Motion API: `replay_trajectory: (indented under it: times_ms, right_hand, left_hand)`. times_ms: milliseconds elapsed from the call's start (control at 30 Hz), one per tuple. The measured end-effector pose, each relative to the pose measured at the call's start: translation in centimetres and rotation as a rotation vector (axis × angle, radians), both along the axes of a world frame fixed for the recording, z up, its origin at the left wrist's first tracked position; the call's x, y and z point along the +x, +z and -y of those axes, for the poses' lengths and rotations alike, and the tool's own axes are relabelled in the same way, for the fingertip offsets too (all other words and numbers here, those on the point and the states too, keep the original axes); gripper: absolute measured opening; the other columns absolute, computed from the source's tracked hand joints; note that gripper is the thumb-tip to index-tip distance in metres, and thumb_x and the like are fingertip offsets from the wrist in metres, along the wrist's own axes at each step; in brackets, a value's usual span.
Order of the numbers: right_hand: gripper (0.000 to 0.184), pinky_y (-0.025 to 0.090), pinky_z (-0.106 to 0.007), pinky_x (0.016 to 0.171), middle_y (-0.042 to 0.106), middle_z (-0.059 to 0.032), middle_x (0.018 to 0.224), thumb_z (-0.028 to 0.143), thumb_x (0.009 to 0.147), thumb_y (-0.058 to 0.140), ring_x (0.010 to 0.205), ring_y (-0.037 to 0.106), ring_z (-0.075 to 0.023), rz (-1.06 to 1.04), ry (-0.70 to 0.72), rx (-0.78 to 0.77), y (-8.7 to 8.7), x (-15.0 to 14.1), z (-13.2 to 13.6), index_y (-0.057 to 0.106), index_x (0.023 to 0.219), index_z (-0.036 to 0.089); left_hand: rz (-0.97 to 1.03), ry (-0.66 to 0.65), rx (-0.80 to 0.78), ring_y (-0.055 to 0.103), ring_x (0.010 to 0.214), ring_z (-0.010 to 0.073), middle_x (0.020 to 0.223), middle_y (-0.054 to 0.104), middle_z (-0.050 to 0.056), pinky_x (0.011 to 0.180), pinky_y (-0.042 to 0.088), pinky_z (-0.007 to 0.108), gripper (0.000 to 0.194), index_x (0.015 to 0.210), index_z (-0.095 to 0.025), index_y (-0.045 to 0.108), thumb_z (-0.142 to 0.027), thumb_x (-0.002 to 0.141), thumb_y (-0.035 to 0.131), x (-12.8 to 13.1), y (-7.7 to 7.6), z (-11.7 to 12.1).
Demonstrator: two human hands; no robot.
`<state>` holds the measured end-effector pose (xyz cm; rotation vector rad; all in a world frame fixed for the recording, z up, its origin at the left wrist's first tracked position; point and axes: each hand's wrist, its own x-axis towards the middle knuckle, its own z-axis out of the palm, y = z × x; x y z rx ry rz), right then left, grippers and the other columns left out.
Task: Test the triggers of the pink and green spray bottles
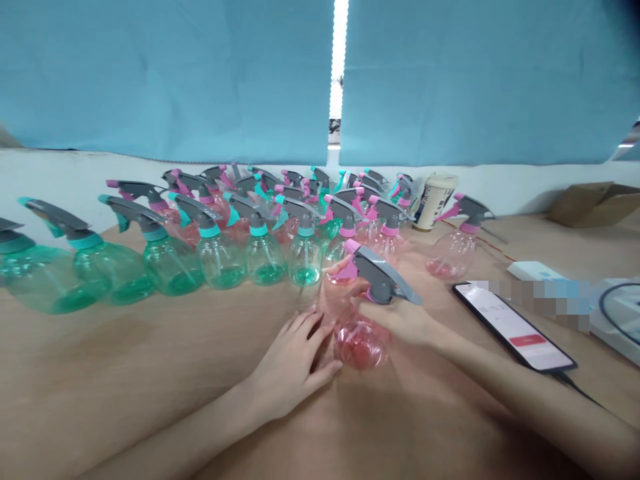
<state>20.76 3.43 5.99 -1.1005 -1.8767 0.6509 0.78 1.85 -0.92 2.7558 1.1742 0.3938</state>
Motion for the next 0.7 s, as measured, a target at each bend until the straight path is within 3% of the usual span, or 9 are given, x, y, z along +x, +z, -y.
replay_trajectory:
  times_ms: [200,367,533,700]
  right_hand:
    - [0.017,0.049,-0.024,0.062,0.059,0.0011,0.075,0.015,0.064,0.047,0.067,0.056,-0.0133,-0.193,0.095,-0.002,0.11,-0.35,0.01,0.051,0.078,0.025]
    - [0.012,0.047,-0.023,0.054,0.056,0.0025,0.068,0.015,0.065,0.048,0.059,0.053,-0.0118,-0.190,0.095,-0.007,0.04,-0.35,0.04,0.048,0.074,0.024]
    - [0.015,0.050,-0.024,0.062,0.060,0.0016,0.074,0.013,0.065,0.048,0.066,0.057,-0.0129,-0.160,0.110,0.017,-0.02,0.03,-0.04,0.051,0.075,0.024]
    - [0.015,0.048,-0.027,0.051,0.053,0.0044,0.055,0.015,0.066,0.047,0.053,0.054,-0.0141,-0.060,0.022,-0.040,-0.67,0.28,-0.04,0.056,0.074,0.024]
  left_hand:
    - [-0.012,-0.002,0.003,0.036,0.127,0.0289,0.135,0.044,0.013,0.103,0.030,0.047,0.046,0.124,-0.017,0.048,-0.045,0.088,0.051,0.04,-0.02,0.00]
    - [-0.021,-0.003,0.008,0.036,0.127,0.0289,0.136,0.043,0.013,0.103,0.029,0.048,0.047,0.125,-0.017,0.047,-0.046,0.089,0.049,0.03,-0.01,-0.06]
    - [-0.009,-0.002,0.000,0.037,0.126,0.0291,0.135,0.044,0.013,0.103,0.030,0.048,0.046,0.125,-0.018,0.048,-0.046,0.088,0.050,-0.02,0.00,-0.01]
    - [0.006,-0.005,0.001,0.035,0.127,0.0289,0.136,0.043,0.011,0.102,0.031,0.048,0.045,0.124,-0.019,0.048,-0.046,0.088,0.050,-0.04,-0.13,0.03]
